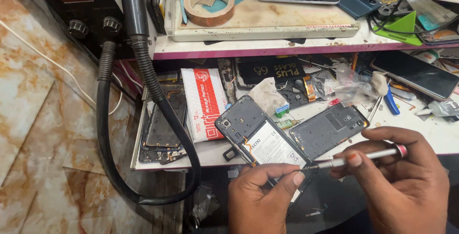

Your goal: The person uses a screwdriver to remove screws from the back of a disassembled smartphone. They then lift the back cover off and set it aside on the workbench.

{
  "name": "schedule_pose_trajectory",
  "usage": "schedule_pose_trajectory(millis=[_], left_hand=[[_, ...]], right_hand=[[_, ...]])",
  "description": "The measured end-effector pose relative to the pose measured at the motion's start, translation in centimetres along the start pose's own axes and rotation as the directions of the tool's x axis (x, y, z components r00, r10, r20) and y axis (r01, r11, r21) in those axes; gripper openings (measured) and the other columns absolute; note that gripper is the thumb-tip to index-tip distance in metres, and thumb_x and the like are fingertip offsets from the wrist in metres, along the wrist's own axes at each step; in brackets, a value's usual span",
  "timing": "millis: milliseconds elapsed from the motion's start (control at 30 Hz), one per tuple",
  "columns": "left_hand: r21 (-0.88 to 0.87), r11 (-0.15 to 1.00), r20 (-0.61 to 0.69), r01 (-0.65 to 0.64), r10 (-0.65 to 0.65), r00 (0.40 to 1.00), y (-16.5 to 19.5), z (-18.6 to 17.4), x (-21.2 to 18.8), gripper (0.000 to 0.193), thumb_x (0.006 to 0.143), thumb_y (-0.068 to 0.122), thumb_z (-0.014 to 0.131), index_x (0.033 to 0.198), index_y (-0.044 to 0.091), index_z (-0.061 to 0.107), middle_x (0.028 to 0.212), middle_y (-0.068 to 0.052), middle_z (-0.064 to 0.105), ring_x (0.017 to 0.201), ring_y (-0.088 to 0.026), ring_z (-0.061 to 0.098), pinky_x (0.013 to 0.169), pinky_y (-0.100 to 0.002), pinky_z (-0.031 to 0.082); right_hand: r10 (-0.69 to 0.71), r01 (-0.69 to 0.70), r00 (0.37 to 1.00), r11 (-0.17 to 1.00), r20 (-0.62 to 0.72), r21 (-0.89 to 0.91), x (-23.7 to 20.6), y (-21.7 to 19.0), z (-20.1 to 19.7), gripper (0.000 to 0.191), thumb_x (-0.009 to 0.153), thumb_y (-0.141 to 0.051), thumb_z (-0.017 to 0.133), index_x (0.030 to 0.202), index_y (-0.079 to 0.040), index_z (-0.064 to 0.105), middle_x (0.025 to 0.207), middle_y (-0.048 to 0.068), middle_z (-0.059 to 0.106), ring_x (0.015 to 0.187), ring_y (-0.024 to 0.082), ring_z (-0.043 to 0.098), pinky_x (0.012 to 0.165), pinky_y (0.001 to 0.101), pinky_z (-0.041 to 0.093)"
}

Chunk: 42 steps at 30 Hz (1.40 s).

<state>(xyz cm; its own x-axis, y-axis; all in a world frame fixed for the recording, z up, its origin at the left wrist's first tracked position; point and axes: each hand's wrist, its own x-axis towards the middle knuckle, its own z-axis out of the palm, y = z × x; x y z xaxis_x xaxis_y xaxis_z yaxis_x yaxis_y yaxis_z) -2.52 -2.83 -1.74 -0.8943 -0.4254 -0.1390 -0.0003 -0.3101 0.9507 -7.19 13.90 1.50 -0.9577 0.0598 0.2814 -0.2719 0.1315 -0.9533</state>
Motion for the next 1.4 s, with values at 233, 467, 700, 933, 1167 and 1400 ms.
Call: schedule_pose_trajectory(millis=[233,467,700,933,1167,1400], left_hand=[[-0.024,0.994,0.061,0.104,-0.103,0.993,0.7,0.3,0.0,0.020,0.072,-0.002,0.084,0.091,0.000,0.082,0.097,-0.011,0.074,0.079,-0.014,0.076,0.066,-0.024,0.063],[-0.045,0.993,0.050,0.113,-0.111,0.993,-0.6,0.3,-0.1,0.015,0.077,-0.002,0.083,0.092,-0.002,0.084,0.095,-0.013,0.076,0.074,-0.012,0.072,0.062,-0.023,0.057],[0.355,0.928,0.139,-0.113,0.067,0.988,-0.1,-0.3,-0.2,0.012,0.075,0.014,0.088,0.087,0.013,0.088,0.083,-0.007,0.074,0.072,-0.011,0.068,0.065,-0.024,0.051],[0.369,0.924,0.398,-0.103,-0.056,0.916,0.4,0.3,-0.8,0.016,0.073,0.019,0.085,0.089,0.018,0.085,0.091,-0.006,0.078,0.091,-0.013,0.078,0.084,-0.026,0.061],[0.354,0.925,0.477,-0.138,-0.052,0.877,-0.6,0.1,-0.7,0.013,0.078,0.021,0.085,0.090,0.017,0.084,0.094,-0.006,0.079,0.093,-0.014,0.079,0.090,-0.027,0.062],[0.414,0.900,0.547,-0.137,-0.126,0.827,-1.8,0.4,-0.4,0.013,0.081,0.028,0.086,0.089,0.018,0.085,0.092,-0.005,0.078,0.095,-0.014,0.078,0.091,-0.027,0.060]], right_hand=[[0.023,-0.104,0.975,0.927,0.222,0.361,0.9,0.2,-0.3,0.054,0.092,0.011,0.062,0.143,0.003,0.045,0.108,0.033,0.069,0.100,0.034,0.074,0.083,0.0503,0.065],[-0.130,0.099,0.989,0.928,0.064,0.360,-0.2,-2.3,-0.1,0.065,0.098,0.002,0.058,0.154,-0.005,0.025,0.109,0.024,0.066,0.105,0.033,0.073,0.098,0.0485,0.062],[-0.230,0.226,0.960,0.973,-0.162,-0.040,-1.2,-1.9,1.1,0.059,0.105,0.005,0.058,0.155,-0.005,0.029,0.107,0.025,0.066,0.101,0.035,0.074,0.096,0.0433,0.063],[-0.201,0.184,0.973,0.972,-0.112,-0.146,-1.2,-2.8,0.8,0.063,0.098,0.008,0.058,0.150,-0.009,0.028,0.109,0.024,0.068,0.095,0.031,0.074,0.075,0.0367,0.056],[-0.353,0.334,0.934,0.919,-0.061,-0.209,-0.7,-2.1,0.7,0.056,0.108,0.010,0.055,0.152,-0.011,0.028,0.112,0.024,0.068,0.107,0.030,0.075,0.097,0.0358,0.063],[-0.471,0.451,0.882,0.859,-0.027,-0.242,0.4,-0.8,-0.7,0.050,0.111,0.012,0.054,0.149,-0.006,0.027,0.113,0.026,0.068,0.110,0.031,0.075,0.101,0.0364,0.063]])
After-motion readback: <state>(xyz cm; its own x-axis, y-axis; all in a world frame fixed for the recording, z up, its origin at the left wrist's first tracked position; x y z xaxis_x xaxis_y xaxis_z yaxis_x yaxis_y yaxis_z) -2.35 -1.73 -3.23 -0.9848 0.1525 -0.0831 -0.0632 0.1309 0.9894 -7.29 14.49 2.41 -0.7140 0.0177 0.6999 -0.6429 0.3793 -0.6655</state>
